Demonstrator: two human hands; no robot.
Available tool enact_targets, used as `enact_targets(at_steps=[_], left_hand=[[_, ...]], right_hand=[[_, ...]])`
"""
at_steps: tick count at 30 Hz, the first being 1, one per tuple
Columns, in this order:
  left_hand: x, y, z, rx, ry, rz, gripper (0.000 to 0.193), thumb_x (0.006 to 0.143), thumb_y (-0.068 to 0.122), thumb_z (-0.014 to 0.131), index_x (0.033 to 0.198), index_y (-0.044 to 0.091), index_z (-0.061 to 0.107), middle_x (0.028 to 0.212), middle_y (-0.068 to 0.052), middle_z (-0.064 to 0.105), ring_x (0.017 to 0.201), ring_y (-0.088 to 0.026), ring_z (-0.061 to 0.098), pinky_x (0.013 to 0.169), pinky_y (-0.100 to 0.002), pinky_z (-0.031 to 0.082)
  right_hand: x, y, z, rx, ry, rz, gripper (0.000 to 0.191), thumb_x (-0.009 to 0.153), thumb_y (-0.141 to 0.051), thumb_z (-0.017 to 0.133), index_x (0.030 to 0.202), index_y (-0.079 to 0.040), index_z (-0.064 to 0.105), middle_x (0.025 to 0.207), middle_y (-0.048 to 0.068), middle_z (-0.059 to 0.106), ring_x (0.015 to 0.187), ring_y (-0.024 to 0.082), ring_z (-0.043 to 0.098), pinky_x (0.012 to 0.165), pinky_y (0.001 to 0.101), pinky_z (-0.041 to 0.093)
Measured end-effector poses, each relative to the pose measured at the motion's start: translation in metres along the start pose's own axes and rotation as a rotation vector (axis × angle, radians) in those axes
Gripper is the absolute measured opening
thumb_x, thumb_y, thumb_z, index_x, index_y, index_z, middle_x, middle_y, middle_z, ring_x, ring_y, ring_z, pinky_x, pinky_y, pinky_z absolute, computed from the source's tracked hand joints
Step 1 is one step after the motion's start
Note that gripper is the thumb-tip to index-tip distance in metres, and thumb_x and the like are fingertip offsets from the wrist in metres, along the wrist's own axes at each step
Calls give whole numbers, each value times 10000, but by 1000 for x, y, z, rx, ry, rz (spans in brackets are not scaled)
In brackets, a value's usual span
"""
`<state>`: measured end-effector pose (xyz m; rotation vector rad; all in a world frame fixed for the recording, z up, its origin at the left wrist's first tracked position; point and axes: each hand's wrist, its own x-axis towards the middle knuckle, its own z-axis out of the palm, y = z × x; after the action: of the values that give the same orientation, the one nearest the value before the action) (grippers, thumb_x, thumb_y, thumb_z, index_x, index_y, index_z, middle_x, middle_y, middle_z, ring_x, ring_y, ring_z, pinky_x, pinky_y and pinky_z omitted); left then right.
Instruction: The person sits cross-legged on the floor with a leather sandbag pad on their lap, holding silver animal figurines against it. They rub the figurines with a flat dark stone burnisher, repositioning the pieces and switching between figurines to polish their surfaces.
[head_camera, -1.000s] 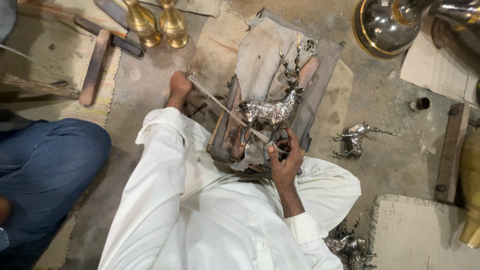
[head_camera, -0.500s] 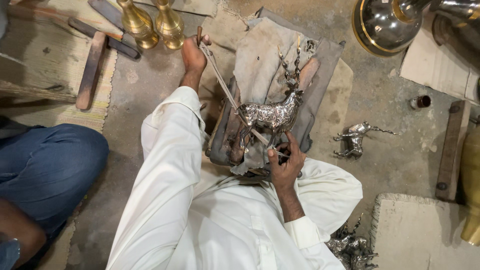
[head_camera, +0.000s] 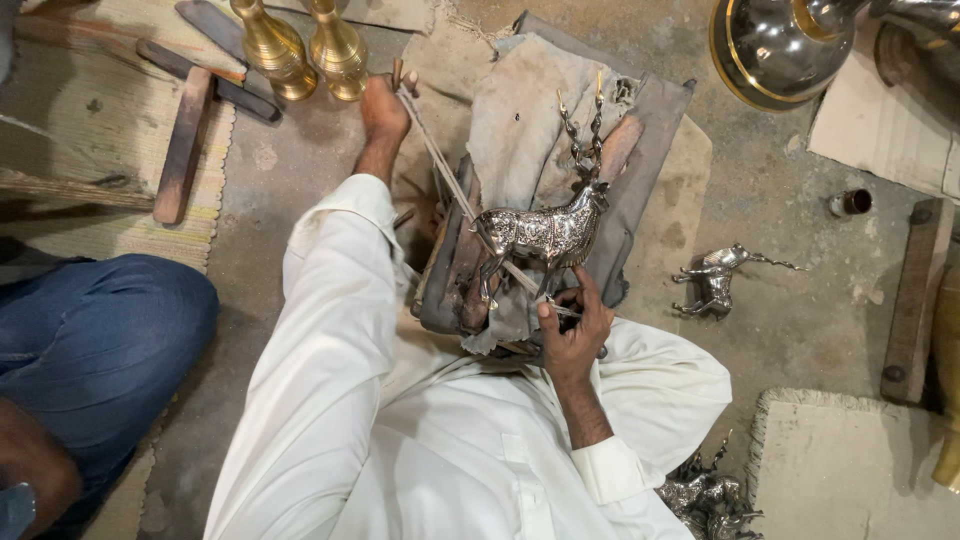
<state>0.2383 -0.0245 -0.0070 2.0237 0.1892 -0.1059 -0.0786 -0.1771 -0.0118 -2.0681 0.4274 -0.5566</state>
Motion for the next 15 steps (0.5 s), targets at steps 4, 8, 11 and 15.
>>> enact_targets(at_steps=[4,8,11,15], left_hand=[[5,14,23,-658,-79,-8,324,943,332,727,894,12,704,757,-36,748,660,-138,703,584,-290,550],[19,25,28,-876,-63,265,358,985,363,725,955,7,735,804,-19,715,724,-112,657,655,-281,533],[19,17,30,-829,-91,277,300,963,308,739,997,11,764,870,-24,751,787,-114,688,709,-290,560],[-15,-26,36,-189,-400,70,213,1014,209,621,1091,55,747,1030,-93,773,940,-154,727,819,-314,587]], right_hand=[[0,-2,-1,-84,6,-52,756,947,-575,687,1434,-9,570,861,39,650,834,165,587,871,346,437],[1,-4,-1,-136,17,-59,745,932,-574,681,1418,-18,587,831,38,658,809,176,586,884,365,411],[2,-5,-1,-123,12,-58,748,937,-583,675,1418,-18,586,831,36,659,802,167,593,892,363,412],[2,-4,0,-84,13,-34,789,926,-622,676,1401,0,576,834,44,653,796,170,592,842,346,431]])
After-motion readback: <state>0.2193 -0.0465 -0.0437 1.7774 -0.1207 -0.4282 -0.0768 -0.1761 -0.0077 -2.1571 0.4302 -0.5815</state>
